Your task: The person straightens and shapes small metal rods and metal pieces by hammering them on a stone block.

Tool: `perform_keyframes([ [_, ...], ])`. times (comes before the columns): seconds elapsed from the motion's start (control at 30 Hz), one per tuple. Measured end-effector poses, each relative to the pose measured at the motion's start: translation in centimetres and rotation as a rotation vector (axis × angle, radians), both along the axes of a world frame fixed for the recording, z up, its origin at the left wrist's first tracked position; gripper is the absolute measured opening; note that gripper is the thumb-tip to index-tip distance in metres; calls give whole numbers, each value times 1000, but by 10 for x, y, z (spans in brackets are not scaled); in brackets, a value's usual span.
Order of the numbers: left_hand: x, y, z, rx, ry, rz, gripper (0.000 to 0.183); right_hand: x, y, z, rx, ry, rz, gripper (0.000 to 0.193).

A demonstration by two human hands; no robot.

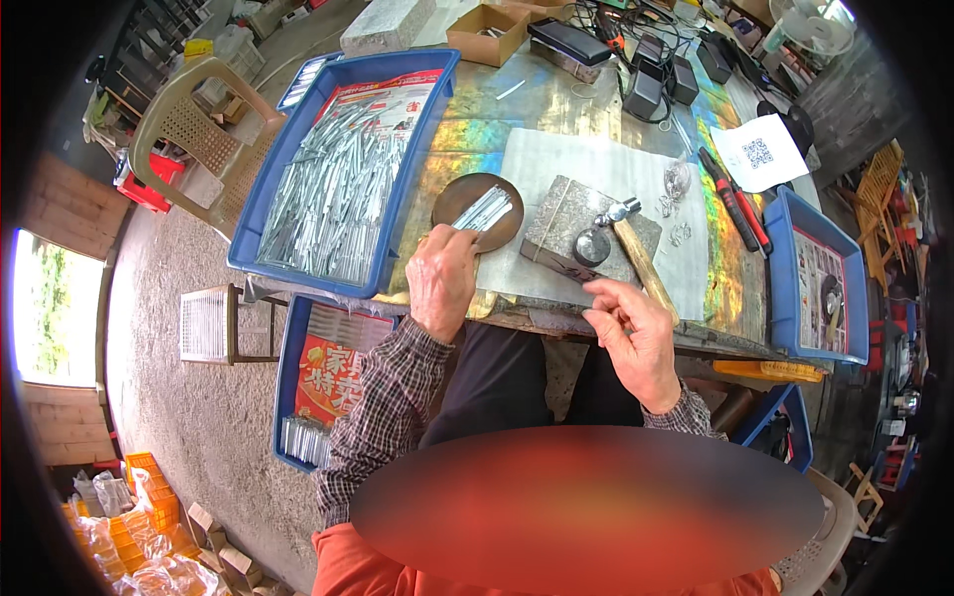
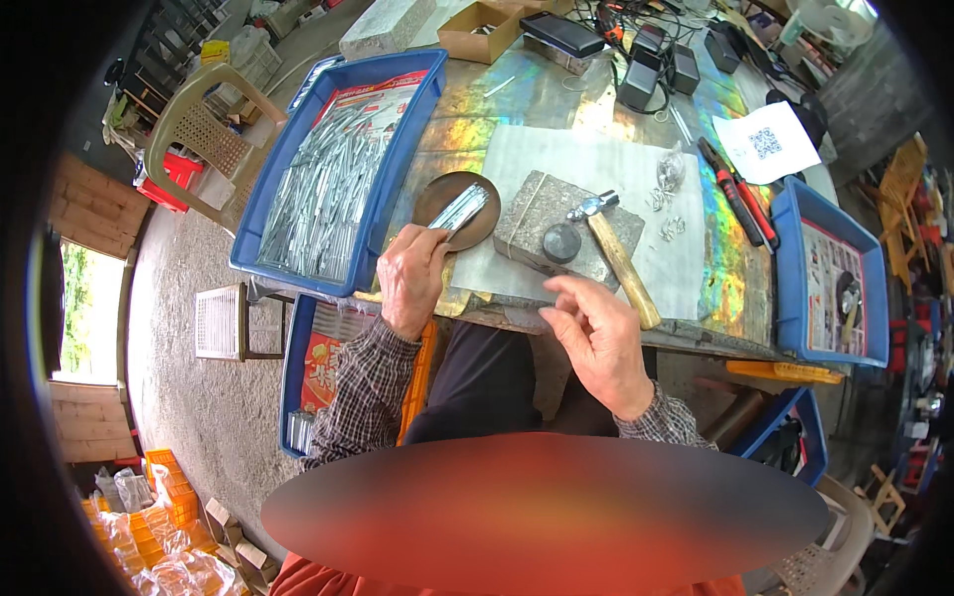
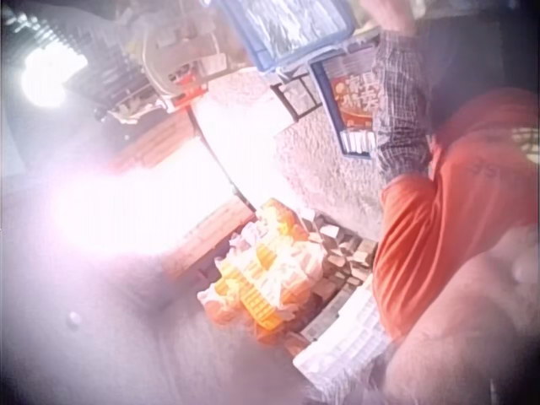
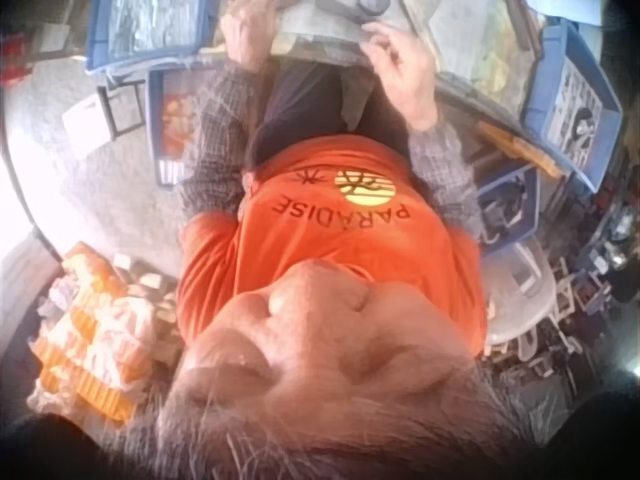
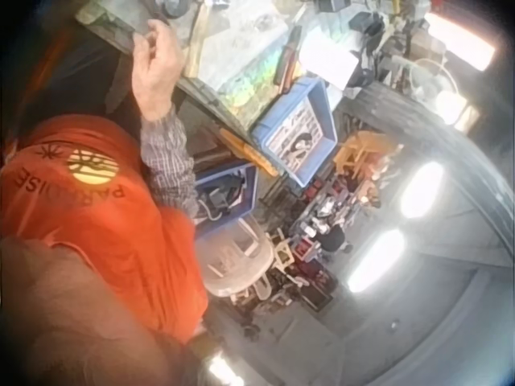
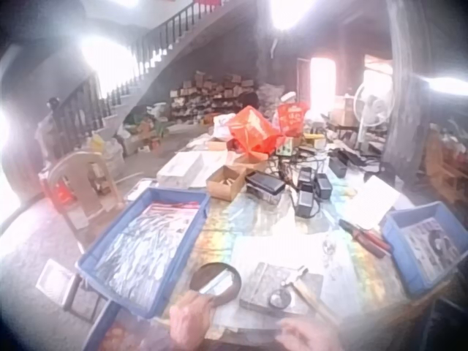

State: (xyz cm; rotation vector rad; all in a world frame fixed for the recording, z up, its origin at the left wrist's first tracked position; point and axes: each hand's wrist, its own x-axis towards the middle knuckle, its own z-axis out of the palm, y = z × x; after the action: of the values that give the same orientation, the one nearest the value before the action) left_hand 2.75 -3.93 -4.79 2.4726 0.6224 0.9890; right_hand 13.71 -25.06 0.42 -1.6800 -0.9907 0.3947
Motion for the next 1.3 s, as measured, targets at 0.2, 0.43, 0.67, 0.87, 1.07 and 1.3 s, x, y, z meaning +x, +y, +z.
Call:
perform_keyframes([
  [0.2, 15, 1, -12, 210, 196, 116, 4, -4, -6, 0, -57, -48, 8, 16],
  [0.43, 0, 5, -1, 212, 107, 100, 16, -2, -10, -3, -89, -68, 4, 14],
  [0.67, -55, 70, 46, 250, 285, 373, 8, 4, -16, -5, -102, -75, -39, 13],
  [0.87, -89, 129, 39, 111, 658, 478, 12, 2, -12, -9, -96, -70, -8, 12],
  [1.07, -80, 143, 36, 42, 810, 530, 24, 0, -9, -10, -109, -71, 6, 12],
  [1.3, -78, 141, 37, 29, 814, 543, 26, 1, -10, -10, -115, -93, 24, 12],
])
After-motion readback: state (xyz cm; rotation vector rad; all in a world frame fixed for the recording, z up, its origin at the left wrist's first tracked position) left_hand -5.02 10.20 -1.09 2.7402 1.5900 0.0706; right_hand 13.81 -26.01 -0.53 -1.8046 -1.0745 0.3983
